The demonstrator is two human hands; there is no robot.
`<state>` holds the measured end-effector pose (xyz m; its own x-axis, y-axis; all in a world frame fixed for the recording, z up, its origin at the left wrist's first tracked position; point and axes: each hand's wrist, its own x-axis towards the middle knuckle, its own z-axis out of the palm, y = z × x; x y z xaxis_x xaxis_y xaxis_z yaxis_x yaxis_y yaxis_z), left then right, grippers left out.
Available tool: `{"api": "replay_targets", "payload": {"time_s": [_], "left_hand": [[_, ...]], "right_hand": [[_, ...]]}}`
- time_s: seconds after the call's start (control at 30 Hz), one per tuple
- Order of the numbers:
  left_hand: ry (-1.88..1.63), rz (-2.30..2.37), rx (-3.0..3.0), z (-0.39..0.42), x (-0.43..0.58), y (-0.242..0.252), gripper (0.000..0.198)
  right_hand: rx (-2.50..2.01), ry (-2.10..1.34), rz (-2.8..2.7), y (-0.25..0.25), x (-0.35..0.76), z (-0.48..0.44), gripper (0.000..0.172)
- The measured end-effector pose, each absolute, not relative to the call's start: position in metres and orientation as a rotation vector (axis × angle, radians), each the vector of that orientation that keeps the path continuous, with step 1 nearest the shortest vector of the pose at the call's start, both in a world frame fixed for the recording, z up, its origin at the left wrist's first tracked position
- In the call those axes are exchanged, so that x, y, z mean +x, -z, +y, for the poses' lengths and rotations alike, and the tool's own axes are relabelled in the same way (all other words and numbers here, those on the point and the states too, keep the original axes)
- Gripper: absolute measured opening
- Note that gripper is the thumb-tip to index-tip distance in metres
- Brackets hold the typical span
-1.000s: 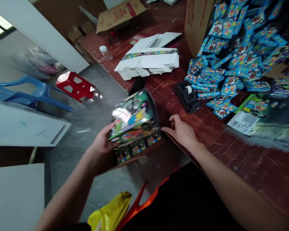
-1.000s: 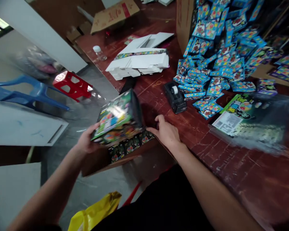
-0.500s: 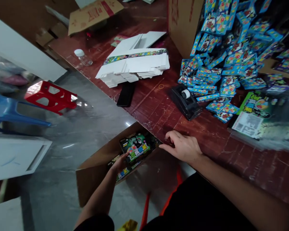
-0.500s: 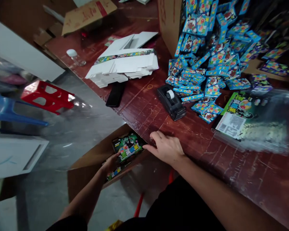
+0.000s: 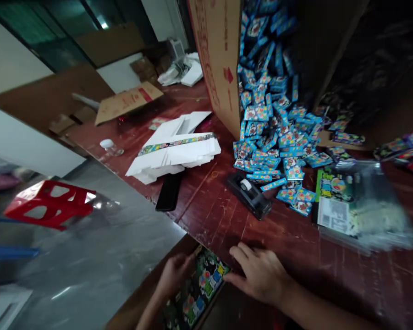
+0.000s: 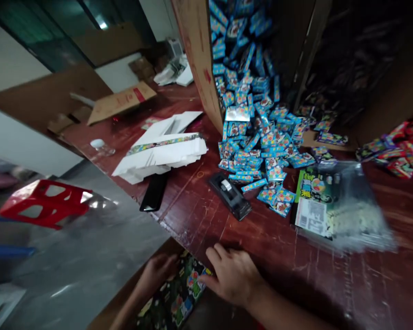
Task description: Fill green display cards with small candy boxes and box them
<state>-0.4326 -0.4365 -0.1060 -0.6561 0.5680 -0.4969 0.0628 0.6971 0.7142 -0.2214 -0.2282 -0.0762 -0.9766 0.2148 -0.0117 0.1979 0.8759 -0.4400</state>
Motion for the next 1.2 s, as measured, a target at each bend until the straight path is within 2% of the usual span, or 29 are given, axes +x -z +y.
{"api": "replay_targets", "payload": {"time_s": [0.03,0.07,0.13,0.23,0.3,0.47,0.63,0.7,0.77,0.83,0.9,0.93,1.0,1.1,1.13,1.2], "left_hand": [[-0.896,2.233,0.537,-0.423,-0.451,0.084,0.047],[-0.936,2.323,0.631,-0.404,-0.472,0.061,0.043],[-0.878,2.718,1.088,-0.354,-0.514,0.017,0.041],[-0.280,2.897,1.397,-0.275,-0.569,-0.035,0.058],[-0.154,2.888,1.400,-0.242,-0.592,-0.062,0.054],[-0.040,2.940,1.339,-0.237,-0.604,-0.127,0.028],[-0.118,3.404,1.077,-0.262,-0.548,-0.211,0.047],[-0.195,3.518,1.063,-0.274,-0.499,-0.236,0.049],[-0.351,3.455,1.215,-0.284,-0.442,-0.250,0.045],[-0.690,3.202,1.298,-0.291,-0.386,-0.252,0.041],[-1.077,2.881,1.262,-0.292,-0.341,-0.248,0.039],[-1.218,2.722,1.242,-0.292,-0.325,-0.246,0.039],[-1.319,2.462,1.300,-0.292,-0.303,-0.243,0.040],[-1.163,2.302,1.647,-0.300,-0.294,-0.241,0.049],[-1.073,2.322,1.786,-0.305,-0.295,-0.238,0.058],[-0.843,2.430,2.008,-0.316,-0.301,-0.222,0.092]], "right_hand": [[-0.321,-0.693,-3.014,0.075,-0.222,-0.228,0.052],[-0.314,-0.689,-3.023,0.074,-0.223,-0.229,0.050],[-0.304,-0.686,-3.037,0.070,-0.223,-0.228,0.043],[-0.288,-0.695,-3.038,0.065,-0.222,-0.228,0.033],[-0.278,-0.696,-3.021,0.064,-0.224,-0.228,0.028],[-0.256,-0.752,-2.960,0.067,-0.228,-0.228,0.020],[-0.327,-0.946,-2.779,0.064,-0.218,-0.218,0.019],[-0.402,-1.164,-2.559,0.050,-0.216,-0.216,0.035],[-0.406,-1.344,-2.319,0.023,-0.219,-0.220,0.073],[-0.304,-1.377,-2.200,-0.012,-0.226,-0.228,0.107],[-0.229,-1.303,-2.111,-0.048,-0.232,-0.232,0.113],[-0.223,-1.251,-2.059,-0.063,-0.233,-0.232,0.106],[-0.225,-1.193,-1.988,-0.084,-0.229,-0.222,0.078],[-0.312,-1.301,-1.859,-0.092,-0.206,-0.193,0.049],[-0.360,-1.369,-1.782,-0.091,-0.196,-0.181,0.043],[-0.446,-1.472,-1.622,-0.089,-0.173,-0.159,0.038]]}}
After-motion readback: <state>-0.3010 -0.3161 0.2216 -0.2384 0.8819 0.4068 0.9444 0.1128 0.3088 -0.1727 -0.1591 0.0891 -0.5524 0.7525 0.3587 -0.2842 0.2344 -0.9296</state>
